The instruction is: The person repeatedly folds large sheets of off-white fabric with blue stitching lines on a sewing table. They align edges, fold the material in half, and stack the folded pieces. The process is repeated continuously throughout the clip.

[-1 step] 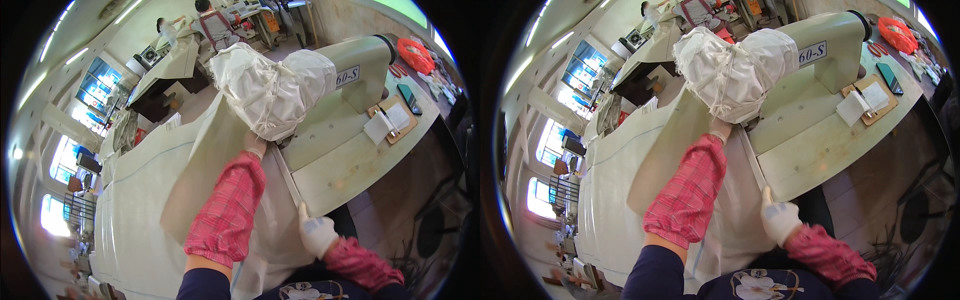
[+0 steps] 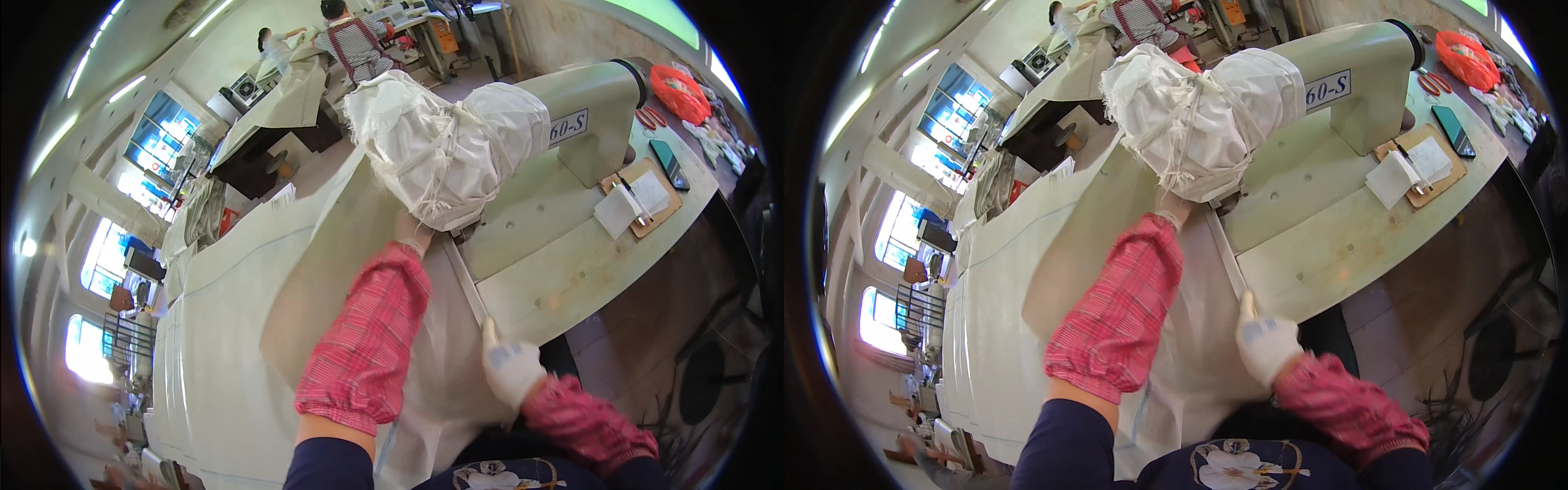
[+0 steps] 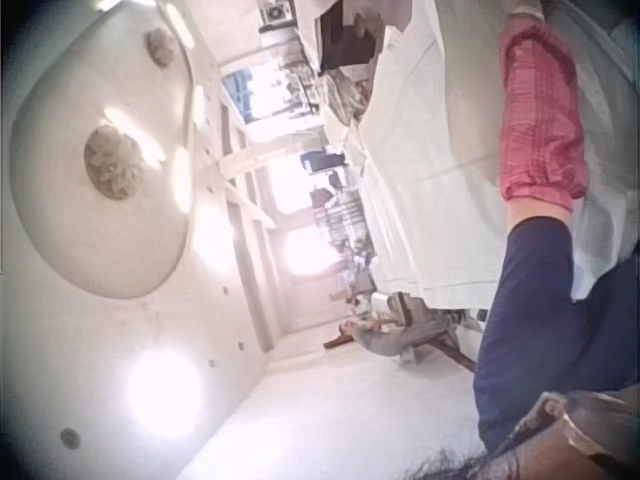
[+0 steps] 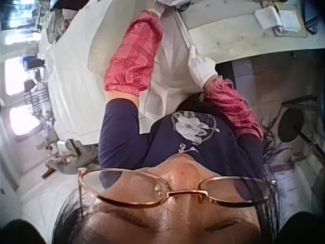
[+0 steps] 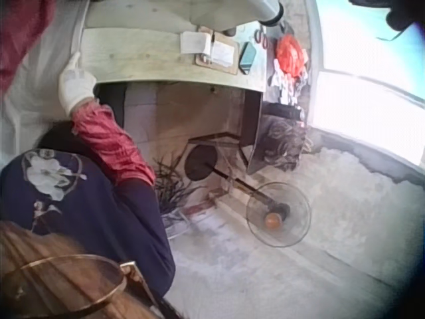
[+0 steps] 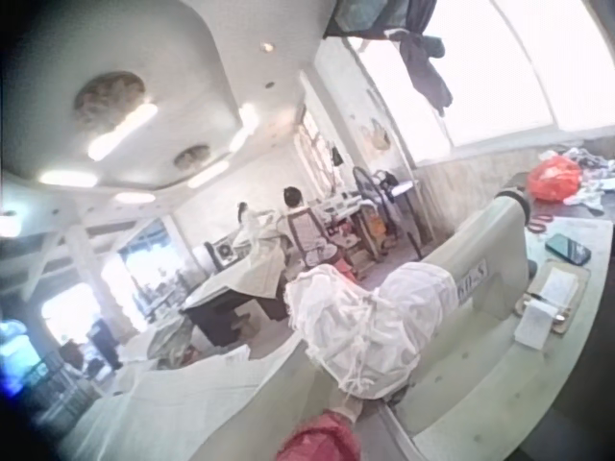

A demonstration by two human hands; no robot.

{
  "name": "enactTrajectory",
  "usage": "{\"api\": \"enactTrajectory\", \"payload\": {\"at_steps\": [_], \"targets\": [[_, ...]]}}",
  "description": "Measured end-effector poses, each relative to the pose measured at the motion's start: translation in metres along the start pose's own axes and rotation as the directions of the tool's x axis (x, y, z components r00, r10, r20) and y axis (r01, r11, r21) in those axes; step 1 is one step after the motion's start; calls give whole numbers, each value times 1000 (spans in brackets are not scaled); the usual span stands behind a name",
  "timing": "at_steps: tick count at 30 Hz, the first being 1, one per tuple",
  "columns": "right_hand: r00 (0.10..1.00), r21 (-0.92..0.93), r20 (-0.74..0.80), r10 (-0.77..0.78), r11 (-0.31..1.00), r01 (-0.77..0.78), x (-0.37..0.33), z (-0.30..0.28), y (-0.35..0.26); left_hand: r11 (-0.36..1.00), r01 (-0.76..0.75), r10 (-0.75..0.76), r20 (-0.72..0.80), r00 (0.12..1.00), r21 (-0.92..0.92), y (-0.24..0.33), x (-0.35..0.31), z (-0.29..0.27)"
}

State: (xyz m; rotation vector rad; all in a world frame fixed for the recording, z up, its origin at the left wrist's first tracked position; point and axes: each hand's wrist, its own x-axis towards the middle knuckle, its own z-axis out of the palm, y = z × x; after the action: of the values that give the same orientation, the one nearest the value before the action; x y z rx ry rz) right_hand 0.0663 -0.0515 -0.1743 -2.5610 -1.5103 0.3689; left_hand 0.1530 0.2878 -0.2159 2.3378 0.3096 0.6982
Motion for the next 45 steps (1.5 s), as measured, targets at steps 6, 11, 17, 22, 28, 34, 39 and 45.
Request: {"api": "enactTrajectory", "payload": {"at_steps": [6,11,17,22,28,34,39,45], "targets": [[995,30,34,98,995,-99,142,-35,4,690,139,-724,674,147,710,81,-22,-122],[983,-169,185,-10,985,42,154,-49,-1,728,414,-674,680,288,546,152,-85,-219],[887,568,-76,-456,711,414,120,-79,-11,974,-184,-6,834,551,129,190,-102,-211],[709,846,184,-681,476,238,58,-97,-14,737,-357,-513,819,256,574,169,-120,-203],[707,646,209,-675,638,419,17,-116,-7,522,-458,-239,639,731,720,272,-135,-246],[296,54,-183,-937,291,955,-44,-109,-65,305,-702,-53,747,662,644,458,-264,-219],[209,-213,-104,-972,227,950,-72,-143,-107,865,-489,252,748,614,109,477,-264,-227],[159,-141,-899,-407,613,777,24,-266,-51,433,696,-717,687,-120,573,317,-240,-208]]}}
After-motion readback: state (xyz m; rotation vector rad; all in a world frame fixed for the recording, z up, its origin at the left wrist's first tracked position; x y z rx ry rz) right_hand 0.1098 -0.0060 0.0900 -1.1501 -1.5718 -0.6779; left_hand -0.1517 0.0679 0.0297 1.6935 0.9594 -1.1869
